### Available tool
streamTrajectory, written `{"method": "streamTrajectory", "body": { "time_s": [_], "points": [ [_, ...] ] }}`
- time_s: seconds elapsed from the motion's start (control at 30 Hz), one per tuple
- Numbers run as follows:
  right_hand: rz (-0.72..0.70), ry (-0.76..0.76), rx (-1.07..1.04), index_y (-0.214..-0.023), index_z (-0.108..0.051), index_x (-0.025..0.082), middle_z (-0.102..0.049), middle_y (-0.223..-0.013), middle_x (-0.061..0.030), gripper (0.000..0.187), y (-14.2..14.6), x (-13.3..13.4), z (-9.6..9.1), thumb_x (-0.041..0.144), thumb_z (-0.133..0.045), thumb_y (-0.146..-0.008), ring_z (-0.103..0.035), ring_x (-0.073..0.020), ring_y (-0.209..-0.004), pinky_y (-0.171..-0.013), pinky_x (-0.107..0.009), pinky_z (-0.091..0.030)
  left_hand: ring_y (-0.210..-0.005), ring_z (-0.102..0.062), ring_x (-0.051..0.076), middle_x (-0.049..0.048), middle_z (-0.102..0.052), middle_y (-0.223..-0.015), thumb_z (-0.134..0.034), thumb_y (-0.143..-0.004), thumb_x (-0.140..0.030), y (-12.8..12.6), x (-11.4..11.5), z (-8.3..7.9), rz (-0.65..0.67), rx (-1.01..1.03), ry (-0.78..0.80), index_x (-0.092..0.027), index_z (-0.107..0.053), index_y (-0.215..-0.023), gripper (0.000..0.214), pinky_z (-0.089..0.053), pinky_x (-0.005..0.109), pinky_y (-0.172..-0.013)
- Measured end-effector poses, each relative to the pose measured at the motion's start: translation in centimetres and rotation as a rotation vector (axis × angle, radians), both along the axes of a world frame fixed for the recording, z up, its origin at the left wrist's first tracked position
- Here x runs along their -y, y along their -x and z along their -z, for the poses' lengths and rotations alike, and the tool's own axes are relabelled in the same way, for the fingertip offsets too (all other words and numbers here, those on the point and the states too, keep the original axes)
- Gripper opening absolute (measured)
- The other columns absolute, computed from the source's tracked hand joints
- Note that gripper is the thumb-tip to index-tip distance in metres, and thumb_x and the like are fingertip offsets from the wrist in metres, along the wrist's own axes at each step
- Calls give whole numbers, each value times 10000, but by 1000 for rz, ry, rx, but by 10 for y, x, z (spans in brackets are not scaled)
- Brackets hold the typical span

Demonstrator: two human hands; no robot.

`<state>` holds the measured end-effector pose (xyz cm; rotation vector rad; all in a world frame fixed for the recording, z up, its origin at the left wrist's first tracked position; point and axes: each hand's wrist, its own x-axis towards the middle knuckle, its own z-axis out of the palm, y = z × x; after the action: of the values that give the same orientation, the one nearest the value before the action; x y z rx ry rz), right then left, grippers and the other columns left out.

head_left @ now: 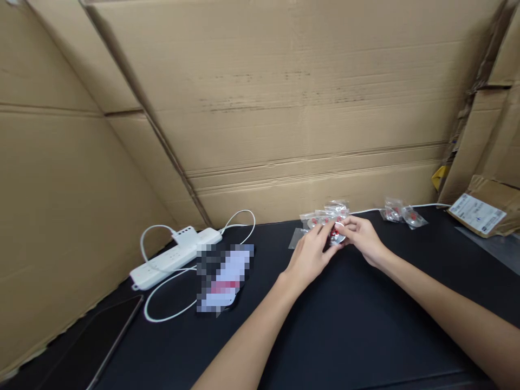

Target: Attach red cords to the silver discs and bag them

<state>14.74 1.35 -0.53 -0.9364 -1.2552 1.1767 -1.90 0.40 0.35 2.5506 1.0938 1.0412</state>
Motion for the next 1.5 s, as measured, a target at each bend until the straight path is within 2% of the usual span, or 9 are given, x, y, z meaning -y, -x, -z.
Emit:
{"method": "streamTrajectory", "body": {
  "time_s": [0.17, 0.27, 0.37, 0.63, 0.73, 0.93, 1.1, 1.3, 1.5],
  "points": [
    [140, 35, 92, -767, -599, 167, -655, -604, -12, 278, -21, -13, 0, 423, -700, -729, -601, -141, -466, -472, -262, -491, -768, -631, 181, 70, -678, -977, -540, -896, -379, 0, -4, -8, -50, 288, 155, -203, -601, -1148, 313, -502, 307, -708],
    [169, -97, 509, -728, -633, 165, -648, -581, -11, 198, -40, -24, 5, 359, -645, -767, -581, -134, -478, -504, -249, -449, -583, -595, 149, 82, -695, -814, -399, -942, -396, -4, -9, -6, -66, 602, 484, -151, -604, -1002, 325, -438, 254, -515],
    [134, -209, 862, -708, -674, 171, -672, -615, -17, 163, -53, -29, 8, 302, -612, -781, -608, -152, -581, -581, -248, -426, -494, -548, 126, 88, -687, -722, -411, -926, -338, -9, -11, -4, 3, 822, 748, -132, -558, -947, 254, -370, 226, -446],
    [195, -335, 1174, -787, -711, 183, -696, -785, -62, 176, -56, -26, 8, 311, -592, -814, -621, -179, -733, -678, -259, -415, -484, -547, 119, 87, -682, -710, -454, -869, -236, -10, -7, -7, 80, 906, 928, -145, -502, -905, 109, -349, 227, -453],
    [224, -398, 1181, -811, -699, 182, -688, -796, -57, 151, -56, -25, 2, 286, -589, -813, -609, -175, -731, -682, -259, -413, -479, -538, 119, 68, -677, -718, -426, -864, -207, -9, -9, -6, 64, 843, 882, -153, -493, -977, 143, -335, 228, -447],
    [-76, -345, 1181, -757, -681, 171, -666, -683, -22, 120, -61, -18, -11, 263, -612, -792, -582, -131, -597, -585, -226, -390, -579, -560, 140, 17, -674, -745, -455, -918, -280, -13, 4, -7, 9, 377, 424, -197, -451, -1049, 156, -426, 287, -623],
    [-135, -321, 1169, -742, -645, 159, -661, -662, -22, 67, -65, -21, -5, 183, -598, -784, -583, -127, -590, -565, -210, -391, -777, -581, 191, 38, -630, -798, -413, -947, -225, -25, 19, 0, 67, 73, 242, -196, -489, -957, 83, -437, 322, -732],
    [-107, -318, 1167, -704, -580, 164, -682, -672, -44, 178, -65, -24, 1, 110, -463, -827, -599, -128, -580, -561, -210, -395, -942, -500, 223, 67, -561, -925, -419, -951, -224, -34, 18, 13, 14, -113, 43, -179, -559, -851, 178, -440, 354, -849],
    [-58, -265, 1187, -675, -572, 173, -671, -623, -27, 111, -64, -21, -6, 101, -514, -737, -598, -136, -565, -532, -212, -388, -984, -478, 257, 106, -553, -980, -426, -940, -234, -35, 15, 15, -106, -246, -36, -138, -586, -1025, 205, -436, 401, -876]
  ]
}}
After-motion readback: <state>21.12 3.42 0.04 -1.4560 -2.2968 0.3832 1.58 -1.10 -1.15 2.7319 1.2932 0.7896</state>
